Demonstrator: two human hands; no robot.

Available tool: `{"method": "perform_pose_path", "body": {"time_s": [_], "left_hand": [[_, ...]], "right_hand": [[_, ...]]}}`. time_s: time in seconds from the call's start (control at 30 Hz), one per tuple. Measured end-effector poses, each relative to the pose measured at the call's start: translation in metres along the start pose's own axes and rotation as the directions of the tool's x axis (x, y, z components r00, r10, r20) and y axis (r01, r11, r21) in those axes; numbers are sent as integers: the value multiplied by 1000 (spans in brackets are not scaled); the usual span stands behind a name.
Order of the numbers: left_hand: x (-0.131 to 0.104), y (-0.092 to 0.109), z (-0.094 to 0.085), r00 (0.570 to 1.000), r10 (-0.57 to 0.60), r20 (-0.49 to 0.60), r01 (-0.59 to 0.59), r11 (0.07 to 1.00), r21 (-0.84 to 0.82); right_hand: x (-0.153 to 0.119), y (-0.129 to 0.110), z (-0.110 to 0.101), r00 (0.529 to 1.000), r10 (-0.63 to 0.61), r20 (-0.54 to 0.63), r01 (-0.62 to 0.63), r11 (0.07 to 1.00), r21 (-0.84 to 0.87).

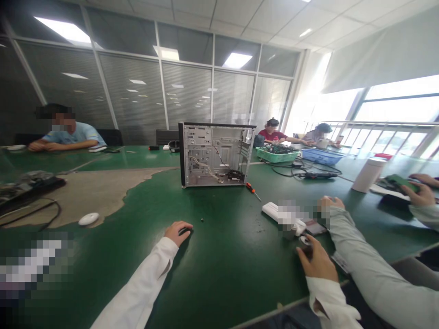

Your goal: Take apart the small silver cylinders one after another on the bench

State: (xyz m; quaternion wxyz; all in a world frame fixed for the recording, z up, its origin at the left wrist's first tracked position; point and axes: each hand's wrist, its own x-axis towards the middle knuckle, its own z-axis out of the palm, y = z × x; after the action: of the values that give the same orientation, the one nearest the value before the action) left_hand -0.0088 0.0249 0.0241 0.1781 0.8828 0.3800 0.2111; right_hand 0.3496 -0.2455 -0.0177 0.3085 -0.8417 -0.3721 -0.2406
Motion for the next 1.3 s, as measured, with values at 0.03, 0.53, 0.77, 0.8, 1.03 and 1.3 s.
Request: {"method": "perform_pose_path", "body": {"time_s": [0.03,0.53,0.77,0.8,1.03,1.3], "left_hand": [[0,0,0,1000,3,-1,-3,1000,2],[0,-1,0,1000,-22,-1,22,1000,12],[-1,3,-4,999,-36,10,36,999,-5],[-1,3,-3,999,-35,7,35,999,-7],[0,-1,-1,1000,-20,1,20,1000,-3],[2,-1,1,998,-70,3,70,997,17]], "right_hand": [[2,7,1,999,-6,-38,5,1000,-28],[-9,-214,52,698,-584,415,513,812,278],[9,-287,101,635,-697,333,581,715,388],[8,-288,104,631,-705,324,586,706,397],[0,-230,70,603,-739,301,633,673,383],[37,-63,3,956,-295,9,294,949,-116]]}}
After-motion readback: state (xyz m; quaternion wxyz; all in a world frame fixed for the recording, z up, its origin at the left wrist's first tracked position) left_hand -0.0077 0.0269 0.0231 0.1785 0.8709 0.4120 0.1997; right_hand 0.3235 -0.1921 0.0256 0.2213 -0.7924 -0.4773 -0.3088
